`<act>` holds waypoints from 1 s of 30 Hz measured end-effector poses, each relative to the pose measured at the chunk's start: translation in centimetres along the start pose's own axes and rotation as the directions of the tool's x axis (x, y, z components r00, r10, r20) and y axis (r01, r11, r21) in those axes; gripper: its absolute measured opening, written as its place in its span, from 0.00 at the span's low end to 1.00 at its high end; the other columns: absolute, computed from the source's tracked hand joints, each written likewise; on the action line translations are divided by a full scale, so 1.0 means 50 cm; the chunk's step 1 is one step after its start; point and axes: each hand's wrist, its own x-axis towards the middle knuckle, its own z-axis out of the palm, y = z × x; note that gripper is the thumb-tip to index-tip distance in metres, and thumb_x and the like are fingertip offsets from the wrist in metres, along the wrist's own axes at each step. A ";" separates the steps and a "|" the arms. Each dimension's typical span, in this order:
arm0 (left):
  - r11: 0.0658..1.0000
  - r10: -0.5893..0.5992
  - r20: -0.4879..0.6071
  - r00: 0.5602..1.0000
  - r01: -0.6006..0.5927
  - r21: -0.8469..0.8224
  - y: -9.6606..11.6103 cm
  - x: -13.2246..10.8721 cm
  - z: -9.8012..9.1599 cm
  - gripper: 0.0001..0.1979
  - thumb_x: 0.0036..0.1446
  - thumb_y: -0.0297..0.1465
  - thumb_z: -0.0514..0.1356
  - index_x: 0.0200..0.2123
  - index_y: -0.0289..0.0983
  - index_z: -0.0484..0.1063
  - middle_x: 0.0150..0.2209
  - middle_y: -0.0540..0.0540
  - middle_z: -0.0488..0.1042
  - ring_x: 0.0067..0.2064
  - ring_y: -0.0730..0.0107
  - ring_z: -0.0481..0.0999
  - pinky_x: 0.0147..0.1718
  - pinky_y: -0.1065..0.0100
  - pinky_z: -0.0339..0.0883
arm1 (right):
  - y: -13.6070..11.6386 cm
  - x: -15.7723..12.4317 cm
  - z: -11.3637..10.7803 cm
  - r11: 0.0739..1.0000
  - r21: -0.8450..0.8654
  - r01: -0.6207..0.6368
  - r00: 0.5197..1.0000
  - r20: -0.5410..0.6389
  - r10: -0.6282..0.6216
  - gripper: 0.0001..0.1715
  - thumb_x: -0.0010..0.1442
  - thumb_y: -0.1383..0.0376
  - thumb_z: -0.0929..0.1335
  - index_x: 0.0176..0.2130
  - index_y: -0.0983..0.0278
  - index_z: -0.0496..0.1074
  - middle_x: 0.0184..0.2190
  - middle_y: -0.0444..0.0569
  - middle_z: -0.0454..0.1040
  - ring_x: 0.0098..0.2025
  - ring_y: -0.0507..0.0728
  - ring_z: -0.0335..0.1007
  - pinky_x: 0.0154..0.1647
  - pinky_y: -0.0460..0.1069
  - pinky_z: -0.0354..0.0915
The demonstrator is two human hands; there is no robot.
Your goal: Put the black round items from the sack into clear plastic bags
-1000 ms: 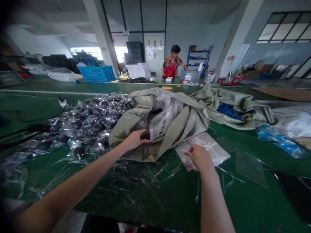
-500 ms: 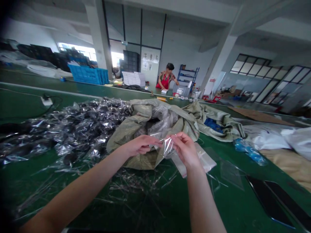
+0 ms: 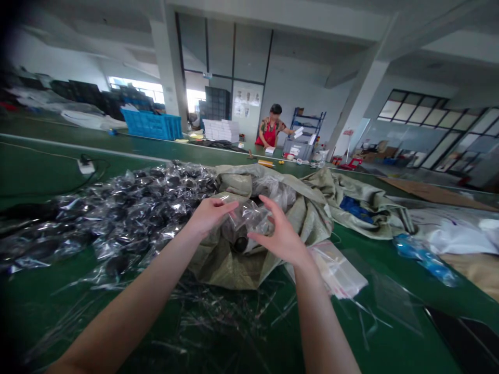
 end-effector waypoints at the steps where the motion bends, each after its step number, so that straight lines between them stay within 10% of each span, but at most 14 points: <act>1: 1.000 -0.002 -0.009 1.000 0.002 0.015 0.000 0.002 -0.008 0.21 0.48 0.47 0.64 0.20 0.33 0.76 0.18 0.51 0.68 0.22 0.77 0.59 0.23 0.70 0.48 | -0.003 0.008 0.007 0.989 -0.114 0.095 0.995 -0.006 -0.097 0.37 0.53 0.63 0.73 0.60 0.54 0.60 0.64 0.52 0.59 0.65 0.62 0.56 0.62 0.63 0.59; 7: 0.995 0.017 0.060 0.998 -0.023 0.100 0.007 0.003 -0.021 0.25 0.50 0.51 0.60 0.18 0.34 0.74 0.16 0.51 0.65 0.21 0.76 0.58 0.23 0.69 0.48 | 0.006 0.030 0.052 0.843 -0.472 0.260 0.928 -0.118 -0.352 0.07 0.62 0.66 0.66 0.39 0.61 0.75 0.45 0.52 0.77 0.50 0.59 0.72 0.53 0.56 0.66; 14: 0.963 0.093 0.187 0.978 -0.136 0.232 0.024 -0.028 0.016 0.25 0.48 0.54 0.60 0.27 0.35 0.73 0.27 0.48 0.73 0.30 0.69 0.68 0.28 0.71 0.57 | 0.004 0.020 0.060 0.850 -0.519 -0.088 0.922 -0.365 -0.128 0.10 0.63 0.61 0.64 0.35 0.60 0.74 0.30 0.50 0.78 0.32 0.58 0.74 0.36 0.51 0.66; 30: 0.739 0.257 0.068 0.964 -0.241 0.629 0.101 -0.111 0.005 0.13 0.56 0.33 0.53 0.20 0.38 0.62 0.21 0.50 0.68 0.23 0.72 0.63 0.25 0.68 0.51 | -0.088 -0.010 0.070 0.863 -0.504 -0.042 0.921 -0.354 -0.161 0.09 0.61 0.63 0.65 0.28 0.59 0.63 0.25 0.47 0.69 0.26 0.55 0.67 0.27 0.49 0.61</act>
